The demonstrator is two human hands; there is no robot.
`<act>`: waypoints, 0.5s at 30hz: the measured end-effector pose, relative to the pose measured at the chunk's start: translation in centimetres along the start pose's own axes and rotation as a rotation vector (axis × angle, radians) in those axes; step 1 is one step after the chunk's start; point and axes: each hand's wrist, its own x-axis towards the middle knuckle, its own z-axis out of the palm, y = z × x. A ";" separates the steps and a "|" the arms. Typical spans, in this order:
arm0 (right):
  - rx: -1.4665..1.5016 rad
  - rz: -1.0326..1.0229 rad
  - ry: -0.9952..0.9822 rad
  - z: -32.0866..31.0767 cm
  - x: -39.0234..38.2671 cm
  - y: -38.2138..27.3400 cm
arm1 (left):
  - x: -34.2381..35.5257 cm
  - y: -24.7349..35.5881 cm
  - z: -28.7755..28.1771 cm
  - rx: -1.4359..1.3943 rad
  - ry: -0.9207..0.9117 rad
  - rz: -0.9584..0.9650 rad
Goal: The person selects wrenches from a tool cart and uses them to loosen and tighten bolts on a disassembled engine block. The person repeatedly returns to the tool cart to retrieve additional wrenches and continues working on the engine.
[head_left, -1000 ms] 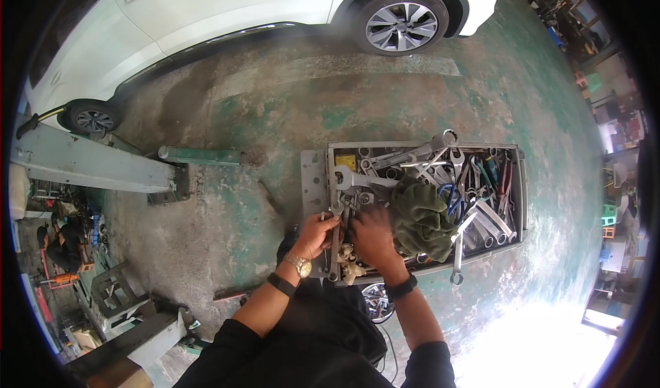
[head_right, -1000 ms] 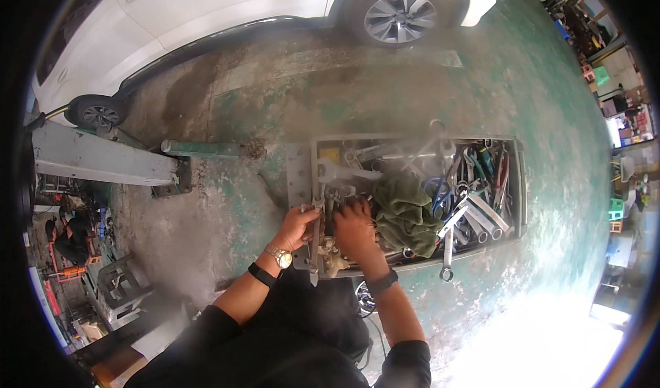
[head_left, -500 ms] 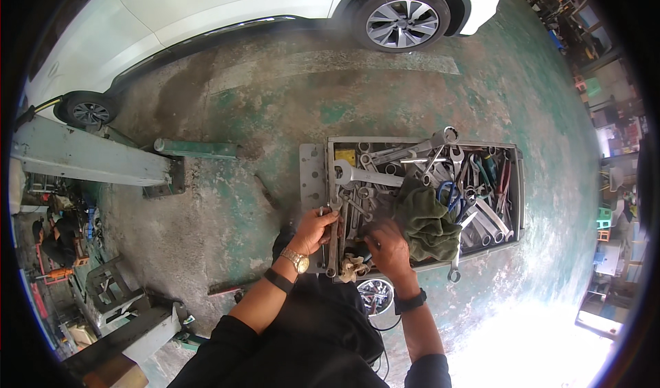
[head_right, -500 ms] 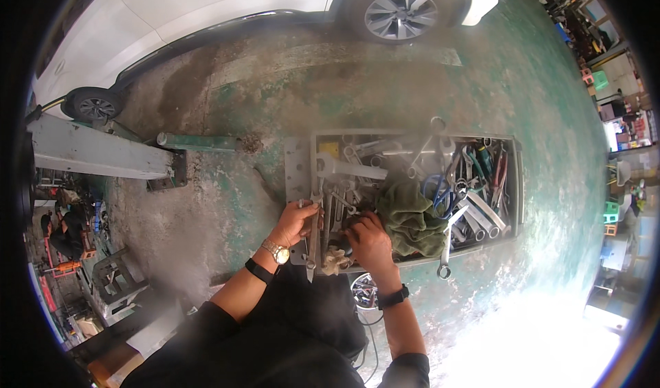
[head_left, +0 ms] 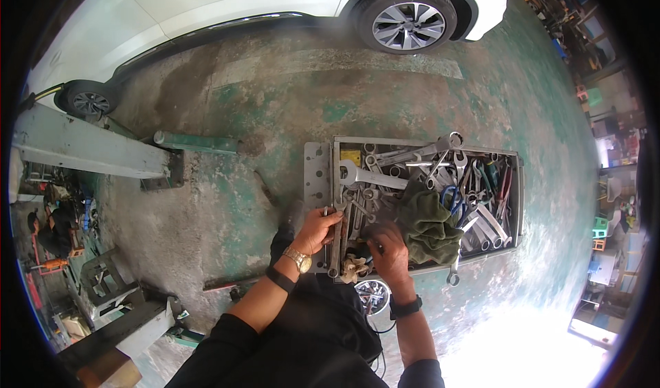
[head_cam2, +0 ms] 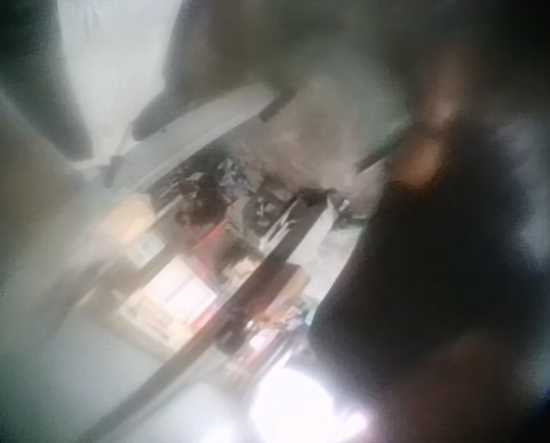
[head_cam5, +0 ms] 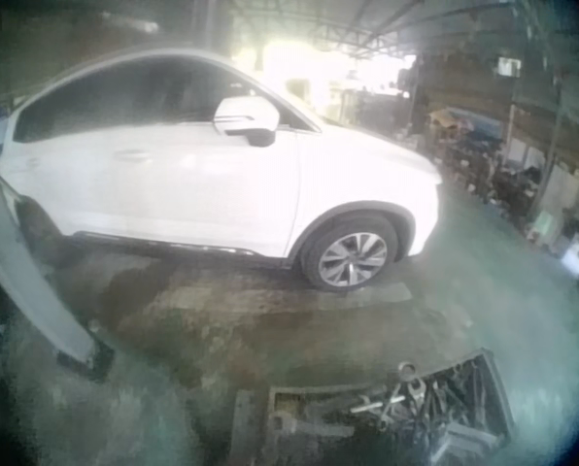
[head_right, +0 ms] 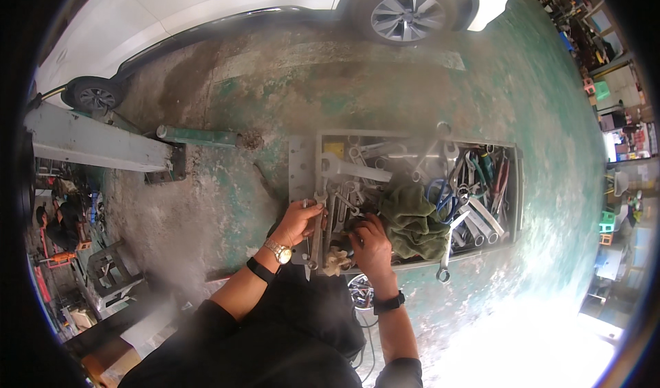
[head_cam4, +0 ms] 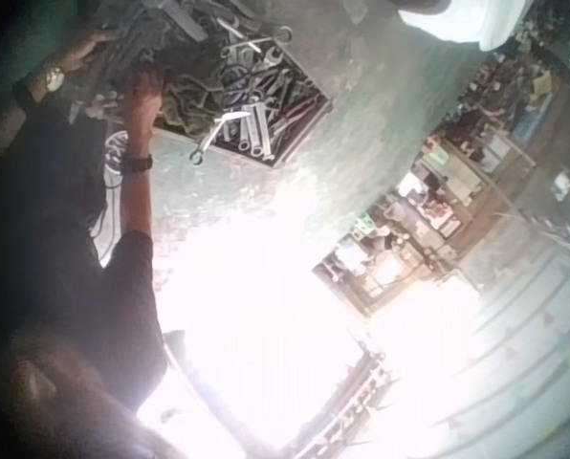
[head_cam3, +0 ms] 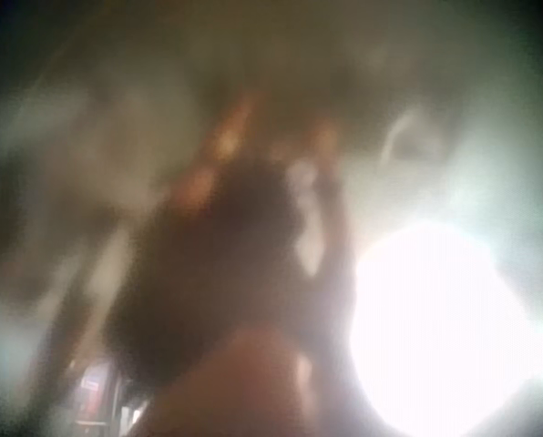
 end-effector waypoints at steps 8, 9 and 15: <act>-0.095 0.165 -0.012 0.5 1.2 0.0 | 0.0 0.2 0.2 0.032 0.005 -0.001; -0.133 0.168 -0.017 0.7 1.7 0.0 | -0.1 0.2 0.3 0.031 0.007 -0.001; -0.431 0.205 -0.207 1.8 3.9 0.0 | 0.2 -0.2 0.3 0.079 0.037 0.017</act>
